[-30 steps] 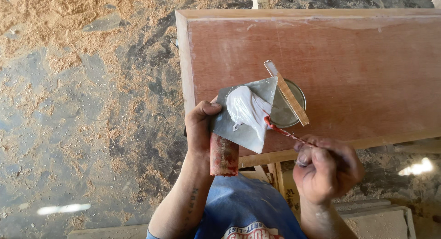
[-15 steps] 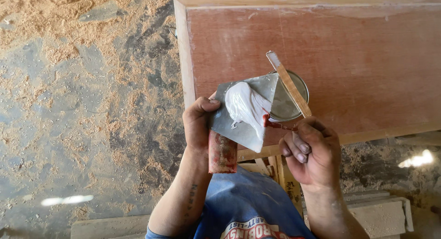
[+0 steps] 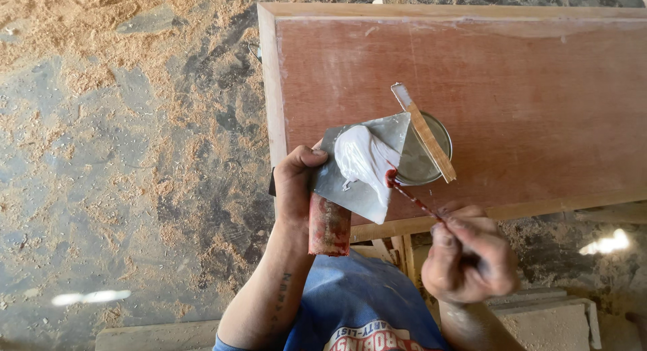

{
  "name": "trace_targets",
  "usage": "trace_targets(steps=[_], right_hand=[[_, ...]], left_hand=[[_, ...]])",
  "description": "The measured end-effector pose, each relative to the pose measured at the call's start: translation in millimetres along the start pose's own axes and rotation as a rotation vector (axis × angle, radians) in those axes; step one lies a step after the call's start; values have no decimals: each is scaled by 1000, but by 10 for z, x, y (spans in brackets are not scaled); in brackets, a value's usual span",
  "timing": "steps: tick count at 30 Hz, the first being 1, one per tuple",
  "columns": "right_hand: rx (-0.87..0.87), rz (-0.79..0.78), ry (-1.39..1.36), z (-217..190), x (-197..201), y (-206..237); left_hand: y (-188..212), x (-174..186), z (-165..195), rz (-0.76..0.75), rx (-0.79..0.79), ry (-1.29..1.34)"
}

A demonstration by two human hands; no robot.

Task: The person dispenses white filler from a can onto a putty knife, squeezes red hardener from a tube into it, and mixes the two together with a second scraper. They then spread the mixed filler along the edge seam of a wooden furniture panel.

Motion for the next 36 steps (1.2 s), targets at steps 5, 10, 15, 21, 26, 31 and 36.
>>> trace_targets(steps=[5, 10, 15, 21, 26, 31, 36], right_hand=[[39, -145, 93, -37, -10, -24], [69, -156, 94, -80, -11, -28], [63, -64, 81, -83, 43, -10], [12, -1, 40, 17, -98, 59], [-82, 14, -19, 57, -259, 165], [-105, -71, -22, -45, -248, 172], [-100, -104, -4, -100, -177, 120]], left_hand=[[5, -2, 32, -8, 6, 21], [0, 31, 40, -20, 16, 28], [-21, 64, 26, 15, 17, 33], [-42, -10, -50, -45, 125, 74], [-17, -55, -117, -56, 129, 75], [-11, -55, -66, -103, 119, 67], [-16, -19, -31, -45, 117, 70]])
Point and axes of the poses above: each hand's wrist, its own y-axis away from the middle knuckle, its own x-axis out of the back of the hand, z = x × y, the point moved 2 cm from there along -y, towards the middle knuckle, and after that the axes turned 5 degrees about x, right-handed, at the moved point
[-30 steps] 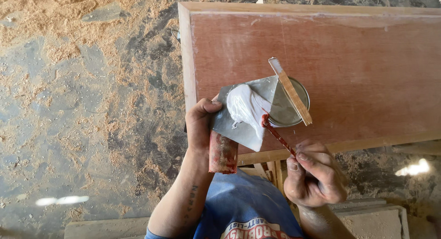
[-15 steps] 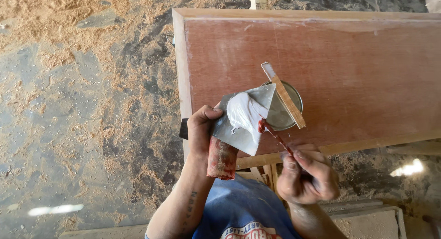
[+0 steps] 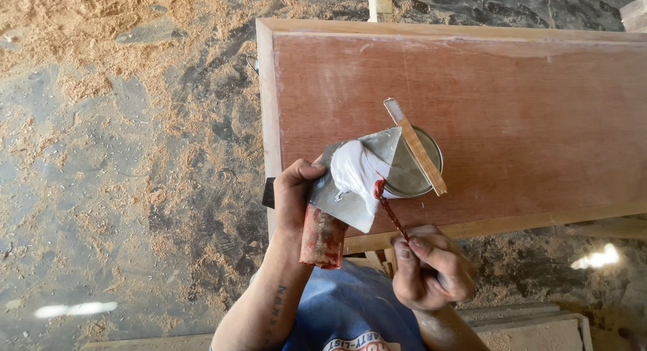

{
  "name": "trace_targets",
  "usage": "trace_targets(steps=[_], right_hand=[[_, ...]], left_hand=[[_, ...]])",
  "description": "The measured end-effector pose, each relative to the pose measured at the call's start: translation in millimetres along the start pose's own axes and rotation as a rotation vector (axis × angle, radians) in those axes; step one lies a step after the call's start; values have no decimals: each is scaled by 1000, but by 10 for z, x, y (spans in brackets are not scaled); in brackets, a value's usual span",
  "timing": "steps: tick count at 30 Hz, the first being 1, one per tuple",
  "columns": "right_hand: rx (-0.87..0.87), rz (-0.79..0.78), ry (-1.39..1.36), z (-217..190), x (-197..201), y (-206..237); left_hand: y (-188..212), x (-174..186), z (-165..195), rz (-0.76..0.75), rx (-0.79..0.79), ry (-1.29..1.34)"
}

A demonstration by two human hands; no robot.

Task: The person dispenses white filler from a can onto a putty knife, squeezes red hardener from a tube into it, and mixes the two together with a second scraper. They then spread the mixed filler along the edge seam of a wooden furniture panel.

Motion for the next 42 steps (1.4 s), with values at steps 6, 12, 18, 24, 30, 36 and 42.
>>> trace_targets(steps=[6, 12, 18, 24, 30, 36, 42], right_hand=[[27, 201, -119, 75, 7, -7], [-408, 273, -525, 58, -94, 101], [-430, 258, -420, 32, -83, 138], [-464, 226, -409, 37, -6, 223], [-436, 237, -420, 48, 17, 252], [-127, 261, -139, 188, -40, 80], [44, 134, 71, 133, -131, -46]], left_hand=[[-28, 60, -27, 11, -15, 0], [-49, 54, -86, 10, 19, -46], [-19, 23, -88, 61, 22, -18], [-36, 16, -76, -42, 16, -86], [-36, 54, -59, 87, -3, -28], [-38, 53, -101, 38, 42, -3], [-52, 33, -144, 22, 23, -22]])
Point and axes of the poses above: each hand's wrist, its own y-axis away from the middle knuckle, its own x-axis out of the back of the hand, z = x × y, the point moved 2 cm from there along -y, towards the middle knuckle, and after that the axes turned 5 degrees about x, right-handed, at the moved point
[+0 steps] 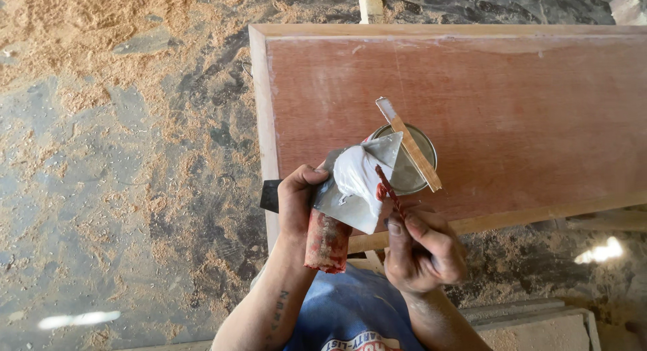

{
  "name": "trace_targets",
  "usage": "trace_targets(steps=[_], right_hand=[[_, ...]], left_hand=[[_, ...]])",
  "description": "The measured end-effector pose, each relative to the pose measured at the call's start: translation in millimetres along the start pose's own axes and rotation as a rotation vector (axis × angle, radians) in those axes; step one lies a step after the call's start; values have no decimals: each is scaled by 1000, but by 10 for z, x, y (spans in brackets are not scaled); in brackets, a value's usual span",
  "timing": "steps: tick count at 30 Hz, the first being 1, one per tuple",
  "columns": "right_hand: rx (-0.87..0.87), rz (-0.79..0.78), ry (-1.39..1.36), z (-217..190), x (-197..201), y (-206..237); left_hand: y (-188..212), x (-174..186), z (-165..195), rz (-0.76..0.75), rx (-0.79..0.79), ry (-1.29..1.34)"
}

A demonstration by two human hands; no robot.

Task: The person dispenses white filler from a can onto a putty knife, squeezes red hardener from a tube into it, and mixes the two together with a second scraper. They then spread the mixed filler along the edge seam of a wooden furniture panel.

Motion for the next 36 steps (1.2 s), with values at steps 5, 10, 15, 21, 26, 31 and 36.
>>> trace_targets(steps=[5, 10, 15, 21, 26, 31, 36], right_hand=[[-8, -73, -21, -59, -12, 9], [-3, -89, -39, -43, 38, 47], [-66, 9, -61, -29, 107, 60], [-69, -19, -25, 5, 66, 137], [-98, -68, -60, -21, 53, 228], [-138, 4, -152, -33, 111, 201], [-84, 15, -91, 13, 89, 173]], left_hand=[[28, -23, 41, 28, 7, -5], [29, -29, 75, 24, -28, 13], [28, -13, 103, -9, -33, 13], [-2, 18, 54, -6, -10, 8], [-16, 62, 98, -9, -36, 28], [-33, 104, 133, 35, -38, -7], [-58, 95, 20, 56, -16, 1]])
Point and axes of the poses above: each hand's wrist, its own y-axis away from the middle knuckle, its own x-axis out of the back of the hand, z = x × y, the point moved 2 cm from there along -y, towards the middle knuckle, and after that the axes turned 5 degrees about x, right-handed, at the moved point
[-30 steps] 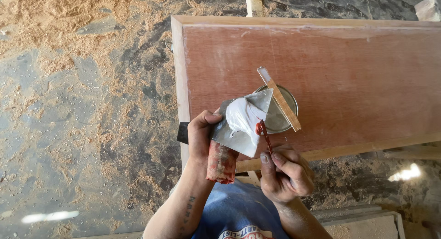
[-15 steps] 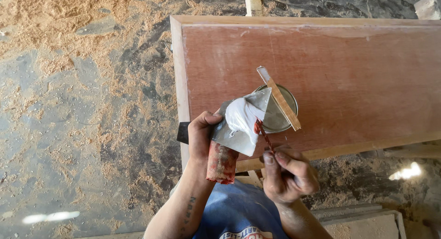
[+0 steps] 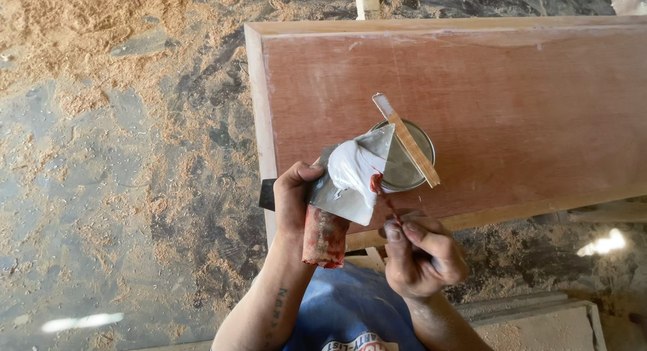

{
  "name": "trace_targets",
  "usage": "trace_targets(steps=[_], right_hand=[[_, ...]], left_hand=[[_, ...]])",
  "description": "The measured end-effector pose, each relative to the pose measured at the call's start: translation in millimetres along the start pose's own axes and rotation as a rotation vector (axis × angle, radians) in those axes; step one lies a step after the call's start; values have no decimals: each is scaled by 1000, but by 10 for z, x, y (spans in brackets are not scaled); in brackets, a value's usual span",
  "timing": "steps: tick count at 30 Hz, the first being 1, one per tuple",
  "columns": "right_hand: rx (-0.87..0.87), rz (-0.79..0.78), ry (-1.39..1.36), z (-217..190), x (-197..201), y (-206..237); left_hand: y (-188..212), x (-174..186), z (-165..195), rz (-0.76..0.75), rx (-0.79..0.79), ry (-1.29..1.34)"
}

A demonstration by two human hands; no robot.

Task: The person dispenses white filler from a can onto a putty knife, squeezes red hardener from a tube into it, and mixes the two together with a second scraper. They then spread the mixed filler along the edge seam of a wooden furniture panel.

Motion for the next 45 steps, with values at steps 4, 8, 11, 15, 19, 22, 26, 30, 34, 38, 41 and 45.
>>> trace_targets(steps=[4, 8, 11, 15, 19, 22, 26, 30, 34, 38, 41, 45], right_hand=[[-47, -66, 20, 6, -23, 69], [-114, -67, -5, -79, 70, 116], [-136, -103, -170, -201, 164, 102], [-97, -134, -233, -282, 171, 57], [-123, -162, -80, -252, 68, -6], [-189, -247, 78, -263, -15, -69], [-489, -331, -169, -318, -154, -133], [-702, -594, -66, -278, -284, -178], [-496, -547, -7, -198, -349, -153], [-646, -491, -114, -20, -310, 98], [-686, -373, -94, 267, -194, 264], [-512, -356, 386, 863, -44, 253]], left_hand=[[3, -31, 14, -66, -24, -5], [-21, -35, 154, 45, -184, -93], [-16, -63, 247, 143, -415, -201], [-9, -164, 243, 41, -572, -130], [56, -217, 140, 3, -714, -261], [93, -198, 58, -55, -811, -313], [153, -95, 37, -82, -945, -356], [238, 123, 23, 10, -979, -323], [214, 345, 9, 37, -948, -357], [158, 483, 118, 14, -893, -296], [105, 563, 347, 19, -921, -208], [180, 738, 735, 15, -1010, -165]])
Point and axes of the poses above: each hand's wrist, its own y-axis away from the middle knuckle, its own x-axis out of the back of the hand, z = x × y, the point moved 2 cm from there along -y, towards the middle knuckle, and after that the axes turned 5 degrees about x, right-handed, at the moved point
